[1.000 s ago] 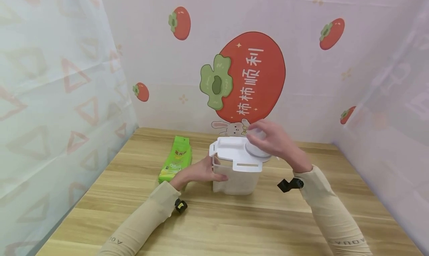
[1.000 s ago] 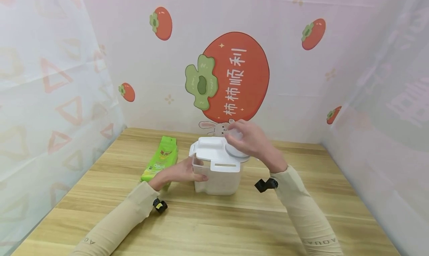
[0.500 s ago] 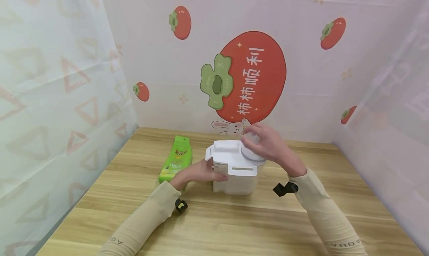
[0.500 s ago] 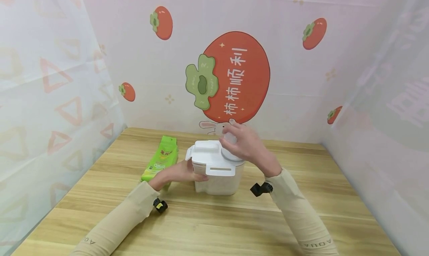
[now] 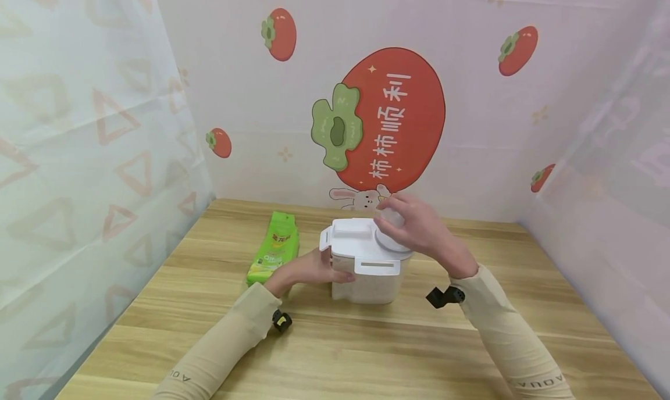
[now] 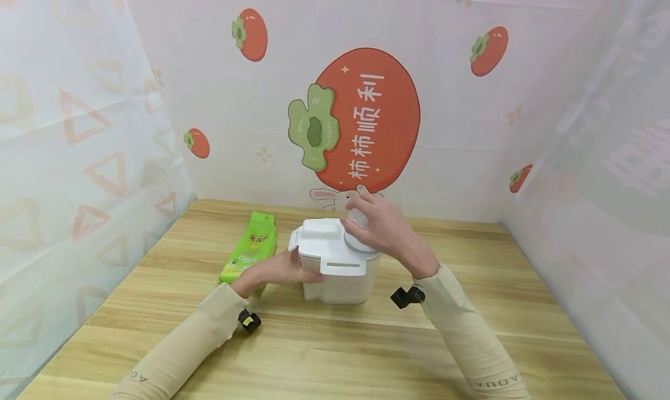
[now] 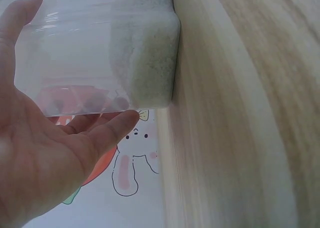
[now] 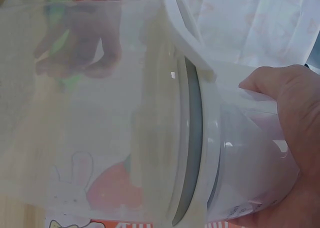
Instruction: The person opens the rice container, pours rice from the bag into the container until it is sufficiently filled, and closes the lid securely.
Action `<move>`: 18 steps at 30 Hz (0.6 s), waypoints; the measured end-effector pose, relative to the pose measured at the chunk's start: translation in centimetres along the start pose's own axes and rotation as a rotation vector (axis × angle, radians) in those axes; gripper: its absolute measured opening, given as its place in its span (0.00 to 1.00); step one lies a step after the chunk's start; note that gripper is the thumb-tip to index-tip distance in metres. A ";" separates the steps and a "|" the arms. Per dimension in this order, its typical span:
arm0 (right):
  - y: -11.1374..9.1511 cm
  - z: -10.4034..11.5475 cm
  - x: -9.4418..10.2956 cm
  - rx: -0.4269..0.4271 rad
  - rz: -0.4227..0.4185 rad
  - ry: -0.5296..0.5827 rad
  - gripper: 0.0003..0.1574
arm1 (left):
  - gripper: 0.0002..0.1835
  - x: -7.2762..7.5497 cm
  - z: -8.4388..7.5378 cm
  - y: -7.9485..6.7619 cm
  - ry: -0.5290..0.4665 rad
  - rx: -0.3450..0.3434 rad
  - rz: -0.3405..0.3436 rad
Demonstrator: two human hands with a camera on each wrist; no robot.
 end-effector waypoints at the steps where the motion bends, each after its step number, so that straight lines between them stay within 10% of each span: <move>1: 0.0 0.0 0.0 0.000 0.001 -0.001 0.17 | 0.46 0.0 0.0 0.0 0.004 -0.005 -0.001; 9: 0.2 0.3 0.4 0.003 0.047 -0.002 0.17 | 0.45 0.2 -0.3 0.0 0.009 0.005 0.003; 18: -0.1 0.1 0.4 0.004 0.085 0.037 0.21 | 0.46 1.6 0.1 -1.6 0.019 0.270 0.072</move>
Point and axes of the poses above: each hand's wrist, its own y-axis towards the middle knuckle, its own x-axis out of the back of the hand, z = x × y, the point moved 2 cm from there along y, towards the middle knuckle, and after that the axes turned 13 degrees about x, right-handed, at the moved point
